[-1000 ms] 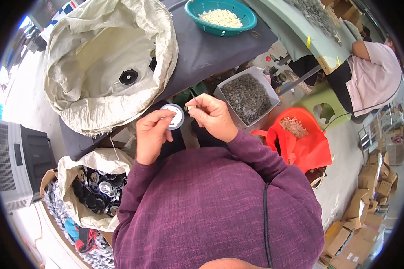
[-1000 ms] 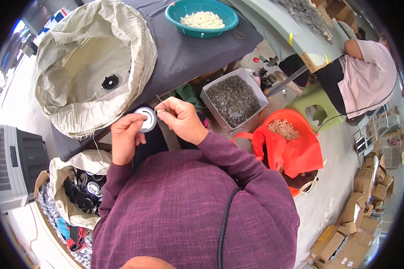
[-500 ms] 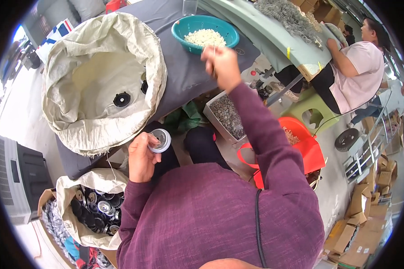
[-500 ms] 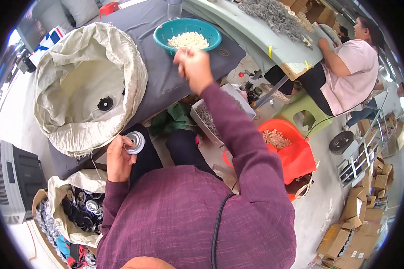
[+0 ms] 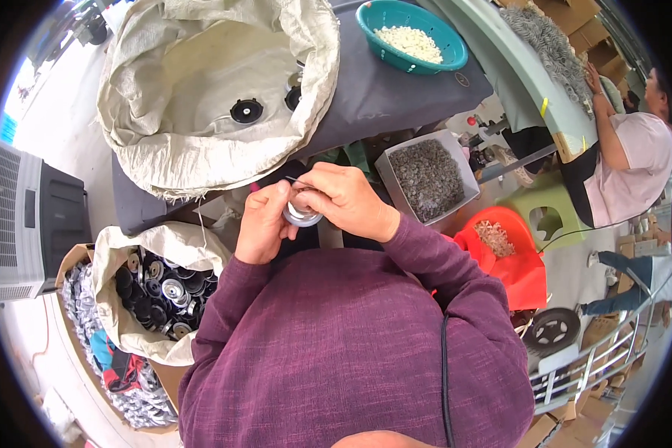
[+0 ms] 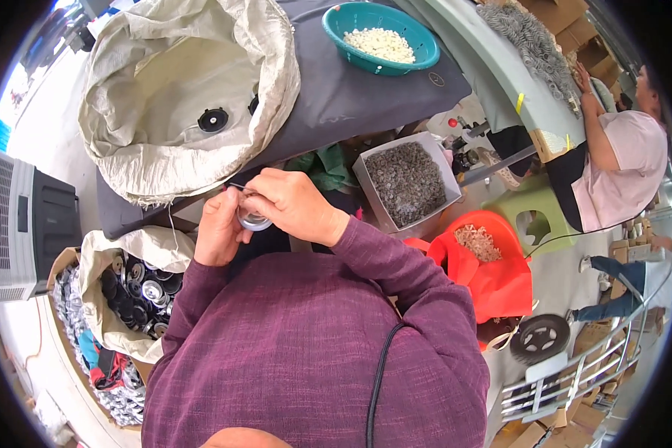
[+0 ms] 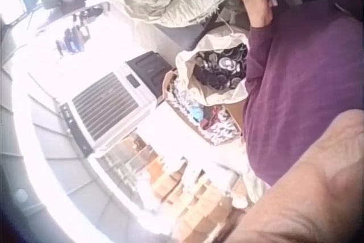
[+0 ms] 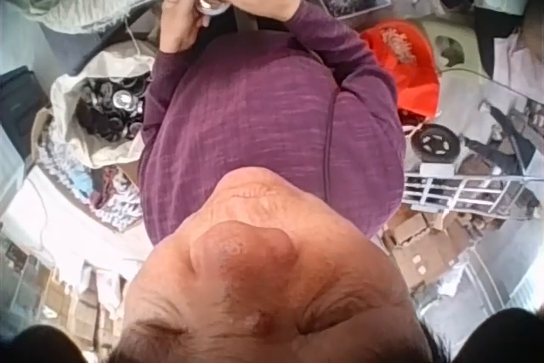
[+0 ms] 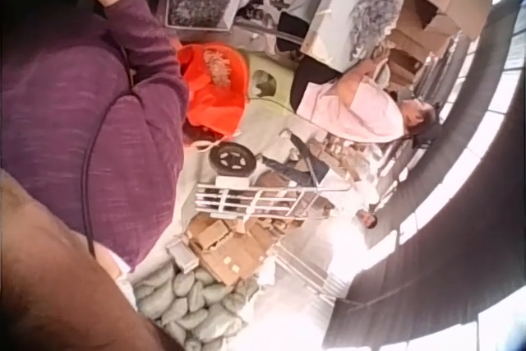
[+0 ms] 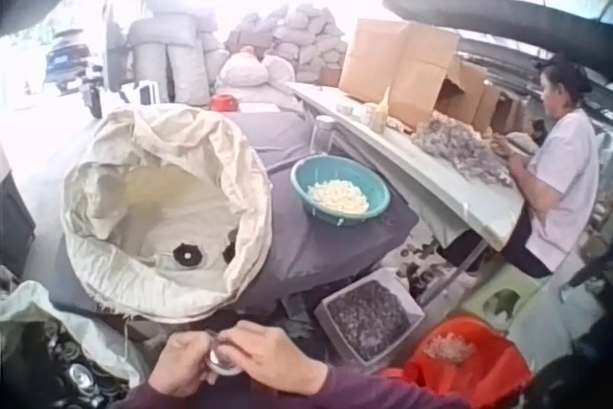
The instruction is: The person assembles small industrial plastic and metal components by hand at a workstation, combining a plastic base, a metal spring, and a white pin.
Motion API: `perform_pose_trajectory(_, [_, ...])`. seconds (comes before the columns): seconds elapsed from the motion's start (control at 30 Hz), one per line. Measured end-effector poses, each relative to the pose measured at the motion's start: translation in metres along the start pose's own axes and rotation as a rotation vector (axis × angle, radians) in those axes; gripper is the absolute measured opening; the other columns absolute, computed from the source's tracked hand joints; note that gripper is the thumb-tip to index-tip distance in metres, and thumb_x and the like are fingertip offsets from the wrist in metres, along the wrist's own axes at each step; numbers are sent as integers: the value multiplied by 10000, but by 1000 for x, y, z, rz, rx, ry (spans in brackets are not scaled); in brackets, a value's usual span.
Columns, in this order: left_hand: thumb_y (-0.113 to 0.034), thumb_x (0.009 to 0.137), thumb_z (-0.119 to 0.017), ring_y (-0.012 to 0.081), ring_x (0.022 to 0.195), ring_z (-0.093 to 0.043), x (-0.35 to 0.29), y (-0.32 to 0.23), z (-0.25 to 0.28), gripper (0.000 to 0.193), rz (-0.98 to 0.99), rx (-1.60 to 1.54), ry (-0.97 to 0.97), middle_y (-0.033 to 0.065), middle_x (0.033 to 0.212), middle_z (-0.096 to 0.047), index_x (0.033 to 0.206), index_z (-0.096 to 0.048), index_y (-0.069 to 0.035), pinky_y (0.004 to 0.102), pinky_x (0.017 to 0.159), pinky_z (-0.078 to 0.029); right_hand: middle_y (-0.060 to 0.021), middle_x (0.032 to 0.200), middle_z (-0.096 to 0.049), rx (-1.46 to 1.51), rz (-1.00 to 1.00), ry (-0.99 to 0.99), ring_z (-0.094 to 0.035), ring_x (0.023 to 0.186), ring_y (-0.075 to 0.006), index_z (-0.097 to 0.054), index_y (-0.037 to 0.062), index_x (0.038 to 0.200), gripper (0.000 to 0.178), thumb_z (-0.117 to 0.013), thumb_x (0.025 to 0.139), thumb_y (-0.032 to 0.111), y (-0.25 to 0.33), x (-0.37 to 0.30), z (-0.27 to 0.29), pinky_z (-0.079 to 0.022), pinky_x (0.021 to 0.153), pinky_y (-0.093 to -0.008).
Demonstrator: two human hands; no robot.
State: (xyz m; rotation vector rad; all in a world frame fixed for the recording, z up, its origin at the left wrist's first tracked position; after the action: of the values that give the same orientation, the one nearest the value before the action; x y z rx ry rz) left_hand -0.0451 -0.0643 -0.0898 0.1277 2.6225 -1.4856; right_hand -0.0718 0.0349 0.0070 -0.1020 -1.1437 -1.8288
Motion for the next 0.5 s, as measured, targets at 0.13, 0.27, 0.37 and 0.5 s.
perform_pose_trajectory(0.13, [-67, 801, -620, 76, 592, -544, -38, -44, 59, 149, -191, 190, -294, 34, 786, -609, 947, -619, -36, 176, 392, -363, -3, 705, -601, 445, -579, -326, -536, 604, -63, -641, 4, 822, 73, -602, 810, 64, -84, -44, 34, -437, 534, -225])
perform_pose_trajectory(0.27, [-21, 780, -596, 58, 641, -564, -127, -84, 180, 397, -403, 305, -796, 32, 919, -620, 1174, -558, -37, 134, 419, -355, 19, 639, -539, 312, -935, -755, -469, 528, -49, -641, 26, 836, 97, -612, 791, 107, -225, -190, 96, -355, 432, -203])
perform_pose_trajectory(0.37, [-72, 803, -611, 72, 633, -568, -186, -96, 264, 287, -325, 713, -970, 42, 902, -629, 1086, -612, -26, 184, 459, -390, -23, 578, -515, 208, -1261, -838, -428, 389, -102, -608, 17, 841, 72, -561, 804, 57, -292, -305, 120, -319, 332, -244])
perform_pose_trajectory(0.5, [-150, 808, -644, 237, 685, -556, -181, -154, 213, 252, -530, 1936, -1084, 116, 849, -582, 1036, -637, -44, 314, 624, -459, -82, 658, -582, 82, -1402, -855, -437, 388, -114, -545, -8, 1013, 191, -514, 846, 81, -317, -339, 126, -327, 333, -249])
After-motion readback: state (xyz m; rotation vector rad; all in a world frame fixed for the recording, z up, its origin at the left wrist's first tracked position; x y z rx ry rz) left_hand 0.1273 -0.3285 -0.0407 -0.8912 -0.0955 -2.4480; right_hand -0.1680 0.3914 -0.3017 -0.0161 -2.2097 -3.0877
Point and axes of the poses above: each hand's wrist, its own x-axis towards the middle knuckle, its own z-axis out of the back of the hand, y = z × x, the point moved 9 cm from there along x, towards the middle knuckle
